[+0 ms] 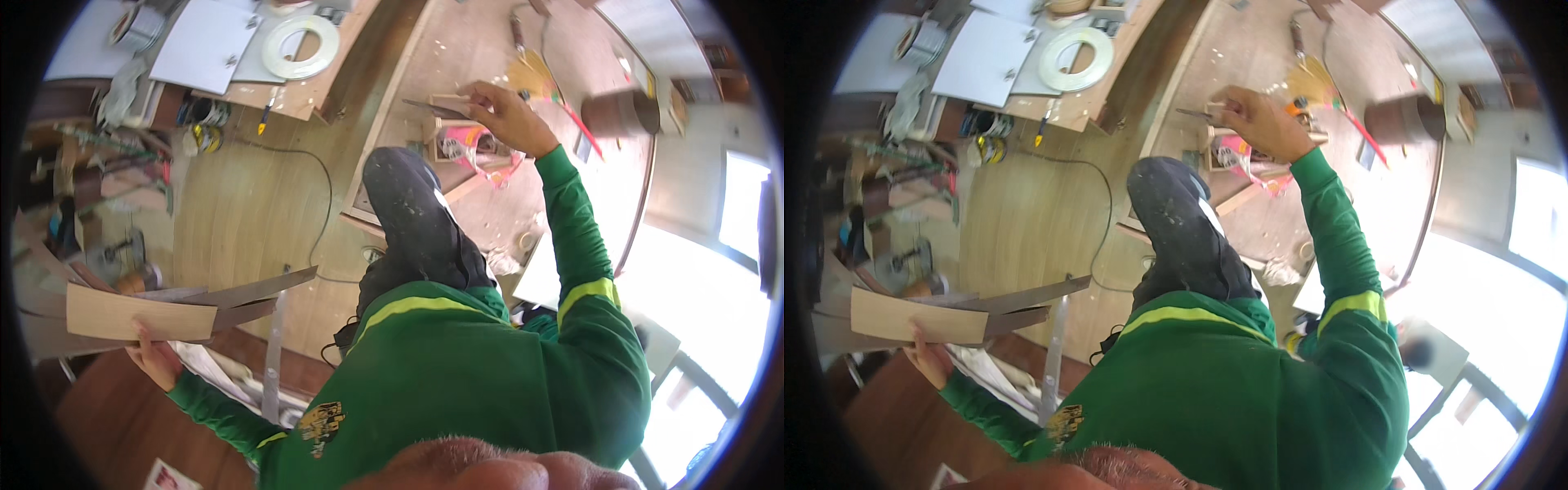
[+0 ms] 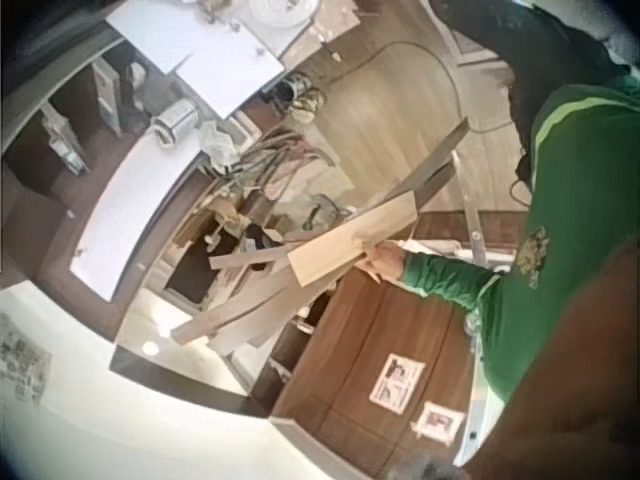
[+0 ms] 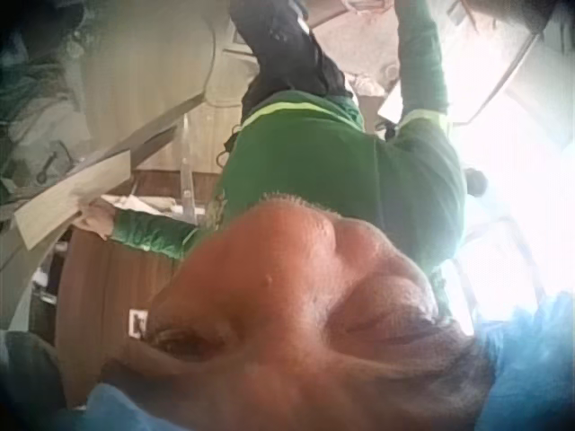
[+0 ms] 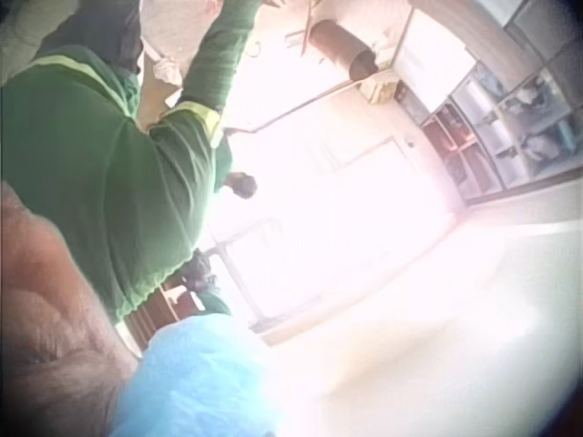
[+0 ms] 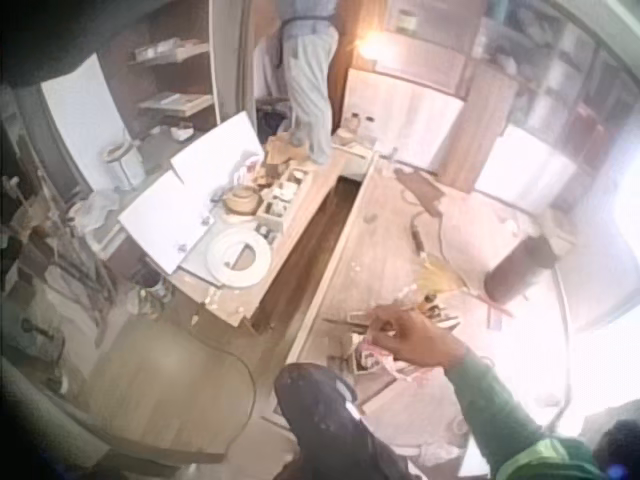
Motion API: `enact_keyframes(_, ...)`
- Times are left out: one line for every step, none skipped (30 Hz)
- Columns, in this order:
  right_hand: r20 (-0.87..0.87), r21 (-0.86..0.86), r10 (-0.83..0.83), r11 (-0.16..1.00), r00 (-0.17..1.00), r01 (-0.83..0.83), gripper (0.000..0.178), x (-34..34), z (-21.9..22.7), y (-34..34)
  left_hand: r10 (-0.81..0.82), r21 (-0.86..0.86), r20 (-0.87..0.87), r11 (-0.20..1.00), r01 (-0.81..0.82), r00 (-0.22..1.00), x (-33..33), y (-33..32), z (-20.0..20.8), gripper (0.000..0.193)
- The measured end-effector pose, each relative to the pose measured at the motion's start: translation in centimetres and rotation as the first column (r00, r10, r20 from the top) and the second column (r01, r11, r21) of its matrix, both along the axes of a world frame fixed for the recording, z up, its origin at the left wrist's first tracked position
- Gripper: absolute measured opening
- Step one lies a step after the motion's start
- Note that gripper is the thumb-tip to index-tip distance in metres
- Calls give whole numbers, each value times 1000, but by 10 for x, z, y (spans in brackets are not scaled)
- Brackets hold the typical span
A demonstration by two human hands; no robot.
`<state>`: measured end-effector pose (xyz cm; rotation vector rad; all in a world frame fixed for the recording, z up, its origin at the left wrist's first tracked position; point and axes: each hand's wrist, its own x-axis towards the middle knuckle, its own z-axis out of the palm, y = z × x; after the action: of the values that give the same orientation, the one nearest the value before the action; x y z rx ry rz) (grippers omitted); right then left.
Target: The person handles small hardware and then picks up and moves several wooden planks and trim pieces around a cluttered construction site. They place some pieces into a cardboard box and continue moving materials across the floor.
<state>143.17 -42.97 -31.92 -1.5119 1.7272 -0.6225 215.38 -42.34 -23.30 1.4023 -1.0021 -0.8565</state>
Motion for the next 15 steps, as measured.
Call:
enact_keyframes(97,-15,-8,1000,995,9,31,20,13,16,30,-50,-9,998,-31,999,-4,6,-26,39)
enact_keyframes(203,-31,3,1000,979,4,30,40,22,31,88,75,15,993,-88,996,-19,11,-41,40)
enact_keyframes(381,-54,29,998,924,-9,29,67,23,50,22,15,3,1000,-22,1000,-5,26,-68,47)
enact_keyframes(541,-55,55,998,839,-29,28,90,34,72,-36,-24,-8,999,36,999,4,45,-90,53)
enact_keyframes(591,61,51,992,805,-108,31,112,57,89,-10,-12,-18,1000,10,1000,-24,55,-84,52)
enact_keyframes(520,-75,322,940,791,-333,31,132,79,98,-8,-3,-26,1000,8,1000,-10,70,-91,52)
enact_keyframes(481,-121,462,877,745,-465,25,155,112,106,46,-3,-27,999,-46,999,-11,80,-91,54)
enact_keyframes(387,-342,629,777,674,-529,24,180,126,116,31,34,-18,999,-30,999,12,90,-93,51)
enact_keyframes(267,-537,750,637,605,-553,24,205,140,124,31,-2,-9,1000,-31,999,15,95,-80,49)
enact_keyframes(169,-591,798,552,579,-589,24,226,161,132,44,-45,3,998,-44,999,10,104,-67,48)
enact_keyframes(70,-632,836,459,544,-624,26,249,184,138,62,-79,1,995,-61,998,11,118,-60,46)
enact_keyframes(64,-594,840,466,539,-655,25,264,202,144,61,-68,-12,996,-62,998,19,124,-61,45)
enact_keyframes(62,-568,857,452,512,-688,24,279,214,148,82,-67,-18,994,-83,996,30,138,-62,44)
enact_keyframes(60,-591,860,440,507,-676,23,293,218,151,85,-63,-33,994,-86,996,37,147,-64,43)
enact_keyframes(76,-608,866,432,494,-666,24,308,213,162,93,-46,-52,994,-96,994,42,158,-66,44)
